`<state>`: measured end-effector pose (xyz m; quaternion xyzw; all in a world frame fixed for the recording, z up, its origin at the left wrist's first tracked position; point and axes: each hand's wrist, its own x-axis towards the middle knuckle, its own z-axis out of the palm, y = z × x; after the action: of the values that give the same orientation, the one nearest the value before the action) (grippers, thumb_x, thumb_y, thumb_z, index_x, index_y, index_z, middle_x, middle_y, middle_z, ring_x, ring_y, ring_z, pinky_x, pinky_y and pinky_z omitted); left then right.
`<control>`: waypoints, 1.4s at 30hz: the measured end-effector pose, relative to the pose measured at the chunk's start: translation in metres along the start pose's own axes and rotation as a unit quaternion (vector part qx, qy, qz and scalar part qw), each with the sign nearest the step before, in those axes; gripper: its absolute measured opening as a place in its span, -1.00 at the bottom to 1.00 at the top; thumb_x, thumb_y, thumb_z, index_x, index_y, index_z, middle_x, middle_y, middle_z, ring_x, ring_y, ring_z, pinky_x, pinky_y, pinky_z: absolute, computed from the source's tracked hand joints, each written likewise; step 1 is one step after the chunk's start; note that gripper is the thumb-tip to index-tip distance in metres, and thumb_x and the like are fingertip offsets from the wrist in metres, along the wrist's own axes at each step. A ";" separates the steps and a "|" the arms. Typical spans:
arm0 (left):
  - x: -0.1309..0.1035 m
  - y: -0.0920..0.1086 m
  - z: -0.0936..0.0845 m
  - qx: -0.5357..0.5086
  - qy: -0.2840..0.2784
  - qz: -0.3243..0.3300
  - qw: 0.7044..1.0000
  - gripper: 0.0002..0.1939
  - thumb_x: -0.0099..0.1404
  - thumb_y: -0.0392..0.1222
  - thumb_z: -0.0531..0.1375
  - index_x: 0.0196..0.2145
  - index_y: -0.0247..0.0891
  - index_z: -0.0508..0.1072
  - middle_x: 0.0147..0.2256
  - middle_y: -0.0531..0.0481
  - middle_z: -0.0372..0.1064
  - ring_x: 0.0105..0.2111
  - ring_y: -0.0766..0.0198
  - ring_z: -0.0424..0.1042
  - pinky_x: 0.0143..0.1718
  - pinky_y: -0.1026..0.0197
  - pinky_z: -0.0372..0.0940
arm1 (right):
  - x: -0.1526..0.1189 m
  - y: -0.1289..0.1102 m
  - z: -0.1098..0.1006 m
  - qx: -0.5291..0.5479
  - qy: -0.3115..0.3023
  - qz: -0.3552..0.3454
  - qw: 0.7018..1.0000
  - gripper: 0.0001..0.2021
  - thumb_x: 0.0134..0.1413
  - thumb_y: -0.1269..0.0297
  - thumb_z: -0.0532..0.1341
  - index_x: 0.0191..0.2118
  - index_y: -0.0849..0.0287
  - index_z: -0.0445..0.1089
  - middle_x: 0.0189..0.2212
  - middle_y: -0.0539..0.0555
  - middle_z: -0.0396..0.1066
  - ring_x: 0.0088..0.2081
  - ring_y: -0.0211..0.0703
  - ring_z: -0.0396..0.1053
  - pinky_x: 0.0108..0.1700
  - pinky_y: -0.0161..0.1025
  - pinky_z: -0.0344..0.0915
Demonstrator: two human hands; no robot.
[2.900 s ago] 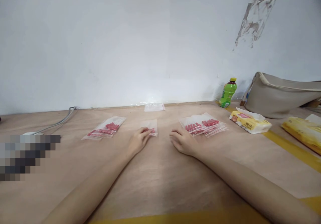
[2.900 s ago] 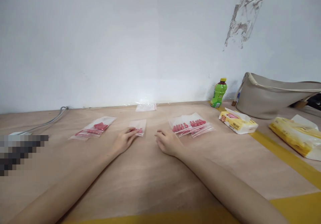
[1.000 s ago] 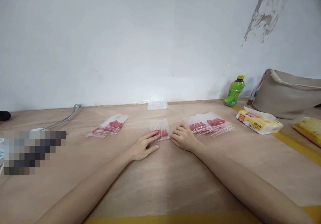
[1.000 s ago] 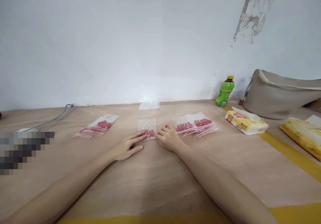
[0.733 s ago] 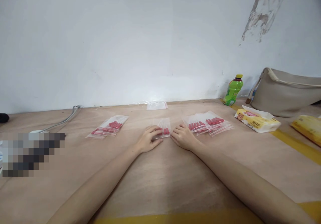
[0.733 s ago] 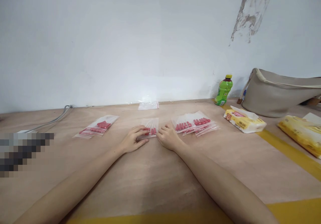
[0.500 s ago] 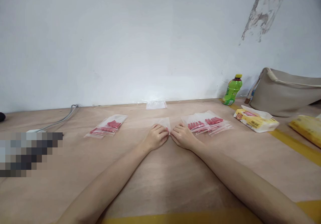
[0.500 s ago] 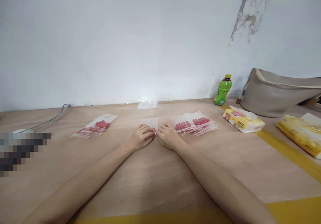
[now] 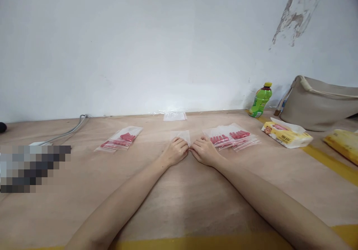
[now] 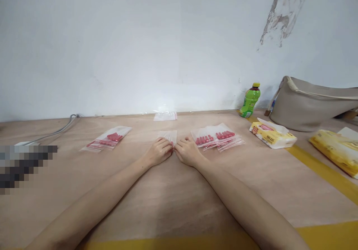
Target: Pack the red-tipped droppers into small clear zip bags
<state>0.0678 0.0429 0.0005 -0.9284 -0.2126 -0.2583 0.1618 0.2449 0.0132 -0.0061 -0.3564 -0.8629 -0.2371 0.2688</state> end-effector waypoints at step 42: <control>-0.109 -0.063 -0.070 0.201 0.017 -0.374 0.905 -0.64 0.24 0.00 0.00 -0.15 -0.24 0.41 -0.11 -0.16 0.30 -0.05 0.02 0.19 0.01 -0.02 -0.01 | -0.003 0.020 -0.009 0.381 0.120 0.280 0.873 -0.92 0.02 0.37 0.07 -0.39 0.10 0.10 -0.15 0.17 0.35 -0.15 -0.15 0.36 -0.22 -0.18 0.31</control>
<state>-0.0752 0.0345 0.0095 -0.7243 -0.5884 -0.2672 0.2403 0.2642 0.0185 0.0029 -0.4220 -0.7115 0.1540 0.5404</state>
